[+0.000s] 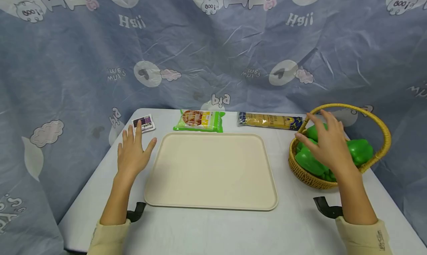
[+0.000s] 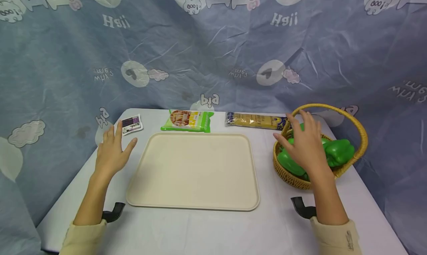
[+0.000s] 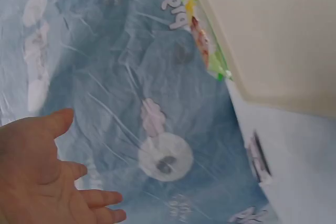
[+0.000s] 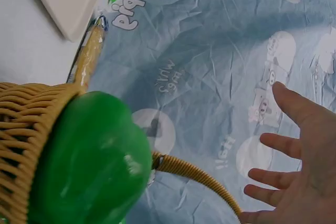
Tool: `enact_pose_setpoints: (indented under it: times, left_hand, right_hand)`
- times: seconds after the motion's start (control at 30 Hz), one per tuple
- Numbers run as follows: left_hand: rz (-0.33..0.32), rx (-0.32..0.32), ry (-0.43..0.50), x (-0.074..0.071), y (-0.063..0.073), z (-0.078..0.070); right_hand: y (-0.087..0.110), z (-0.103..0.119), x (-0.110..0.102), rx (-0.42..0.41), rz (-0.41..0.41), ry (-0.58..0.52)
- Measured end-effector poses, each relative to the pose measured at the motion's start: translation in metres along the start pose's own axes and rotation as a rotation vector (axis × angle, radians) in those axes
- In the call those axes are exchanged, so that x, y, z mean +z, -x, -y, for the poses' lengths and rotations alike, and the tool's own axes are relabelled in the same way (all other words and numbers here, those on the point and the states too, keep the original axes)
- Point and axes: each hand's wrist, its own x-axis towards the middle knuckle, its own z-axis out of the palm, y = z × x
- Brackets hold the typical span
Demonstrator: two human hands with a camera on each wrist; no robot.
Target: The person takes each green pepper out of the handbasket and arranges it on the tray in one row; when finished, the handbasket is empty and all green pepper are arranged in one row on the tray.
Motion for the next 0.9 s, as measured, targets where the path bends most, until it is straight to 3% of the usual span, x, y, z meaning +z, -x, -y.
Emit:
enact_pose_setpoints:
  times: [0.17,0.33,0.5,0.63,0.77,0.9]
  left_hand:
    - [-0.051,-0.052,0.135,0.013,0.008,0.024]
    - [-0.046,-0.061,0.237,0.029,0.013,0.045]
    - [-0.015,0.030,0.370,0.050,0.013,0.070]
    - [0.058,0.078,0.485,0.067,0.015,0.089]
    - [0.163,0.054,0.537,0.078,0.018,0.101]
    - [0.233,0.014,0.519,0.083,0.021,0.108]
  right_hand:
    - [0.014,-0.007,0.006,0.020,-0.136,-0.099]
    - [0.028,-0.018,0.020,0.027,-0.226,-0.127]
    - [0.040,-0.026,0.035,0.090,-0.157,-0.119]
    - [0.046,-0.031,0.045,0.134,-0.068,-0.113]
    - [0.049,-0.034,0.055,0.155,-0.025,-0.094]
    - [0.048,-0.036,0.065,0.162,-0.013,-0.050]
